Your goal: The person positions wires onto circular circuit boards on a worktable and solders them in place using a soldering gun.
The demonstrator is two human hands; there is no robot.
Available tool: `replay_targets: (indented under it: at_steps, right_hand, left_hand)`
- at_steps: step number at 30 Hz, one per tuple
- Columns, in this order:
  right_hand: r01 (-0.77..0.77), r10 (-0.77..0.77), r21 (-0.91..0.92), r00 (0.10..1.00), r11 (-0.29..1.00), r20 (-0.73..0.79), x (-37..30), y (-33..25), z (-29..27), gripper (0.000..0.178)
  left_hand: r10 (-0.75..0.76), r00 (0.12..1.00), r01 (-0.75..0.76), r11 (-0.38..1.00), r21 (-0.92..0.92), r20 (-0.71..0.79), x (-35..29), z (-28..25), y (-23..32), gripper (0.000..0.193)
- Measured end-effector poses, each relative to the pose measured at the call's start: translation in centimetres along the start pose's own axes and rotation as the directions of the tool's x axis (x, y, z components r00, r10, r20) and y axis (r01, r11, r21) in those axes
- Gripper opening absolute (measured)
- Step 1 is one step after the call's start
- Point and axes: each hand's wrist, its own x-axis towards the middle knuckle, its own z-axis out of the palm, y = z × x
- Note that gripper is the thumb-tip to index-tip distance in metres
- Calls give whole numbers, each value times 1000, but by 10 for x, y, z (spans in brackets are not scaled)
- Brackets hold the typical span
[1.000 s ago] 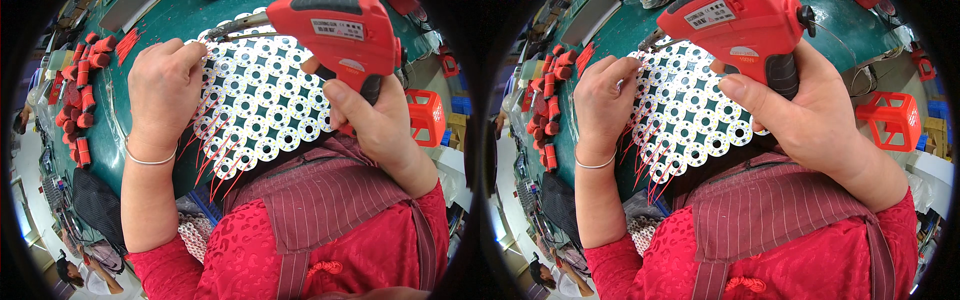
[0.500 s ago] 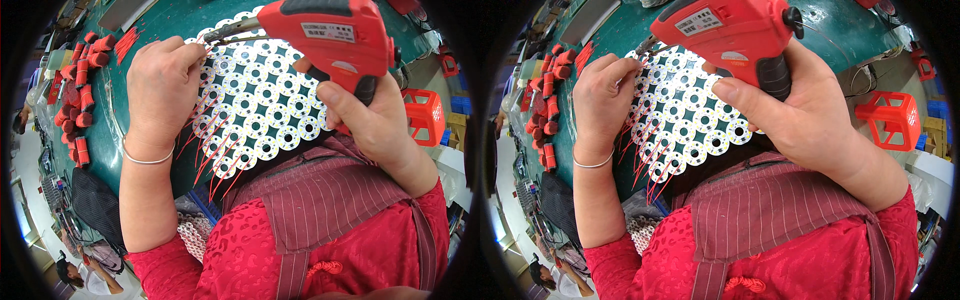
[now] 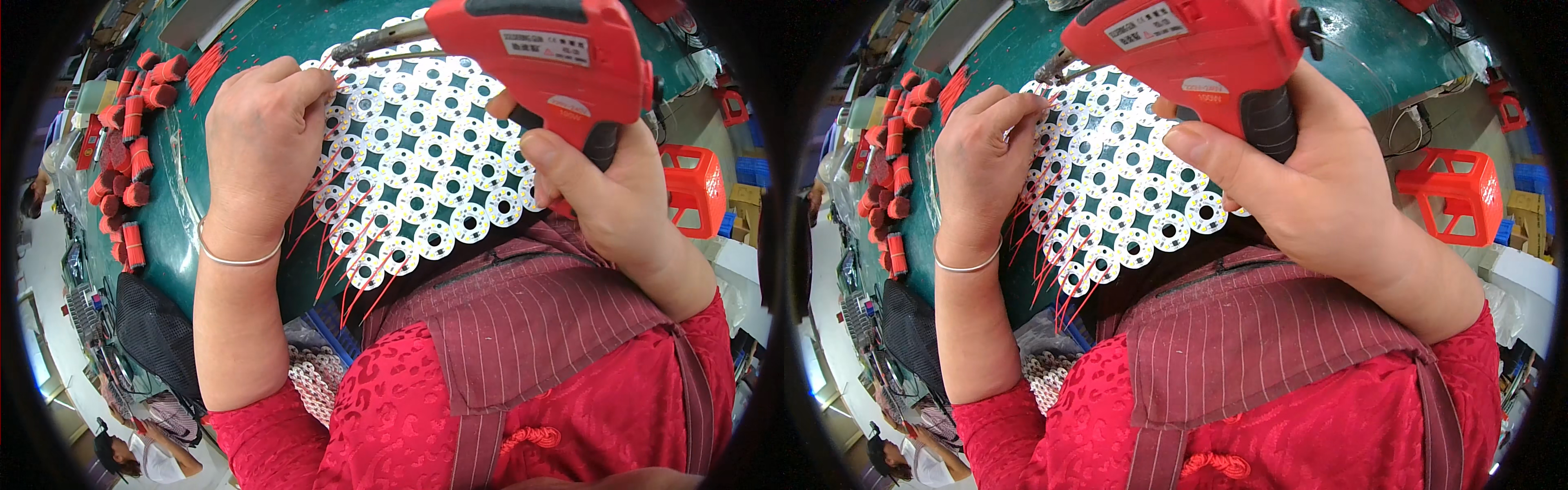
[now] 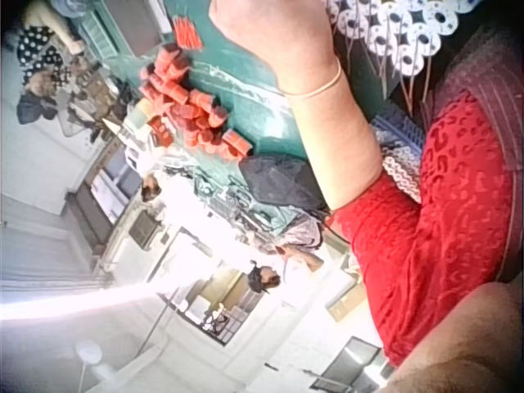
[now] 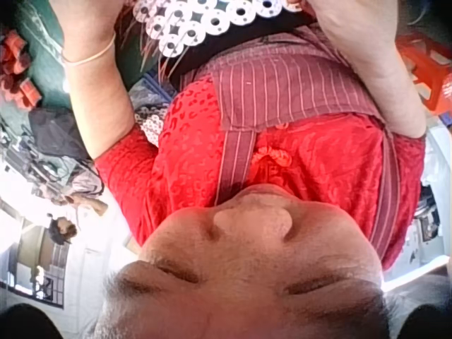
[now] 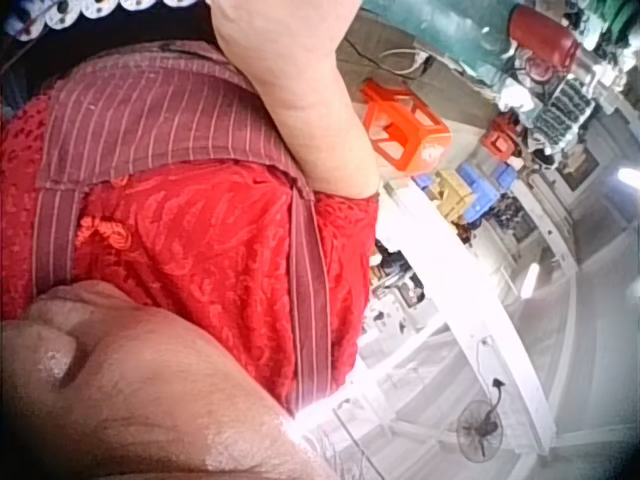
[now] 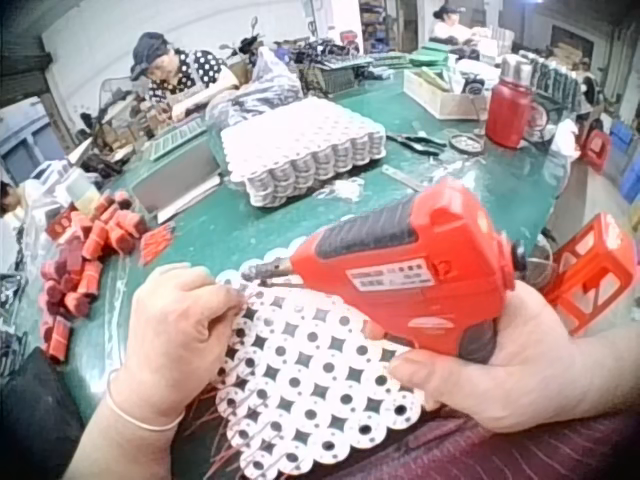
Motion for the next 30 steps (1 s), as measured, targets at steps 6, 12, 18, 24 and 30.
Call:
replay_targets:
  at_steps: [6, 12, 18, 24, 30]
  right_hand:
    - [-38, 39, 18, 999, 999, -24, -3, -4, -3, 22]
    - [-87, 89, 50, 995, 995, -46, -7, -7, -4, 21]
    - [-86, 88, 54, 996, 995, -30, -11, -7, -10, 17]
    - [-86, 87, 56, 996, 995, -25, -13, -6, -12, 17]
    - [-78, 80, 54, 996, 995, -27, -12, -5, -10, 21]
  left_hand:
    - [-9, 1000, 9, 1000, 1, 11, -1, -1, 0, 6]
    - [-37, 999, 37, 999, -5, -20, 0, 1, 3, 1]
    - [76, 993, -73, 997, 31, -87, 4, 0, 0, 7]
    - [152, 977, -152, 988, 11, -151, 6, -2, 5, 8]
    - [114, 990, -116, 993, -21, -83, 3, 0, 4, 9]
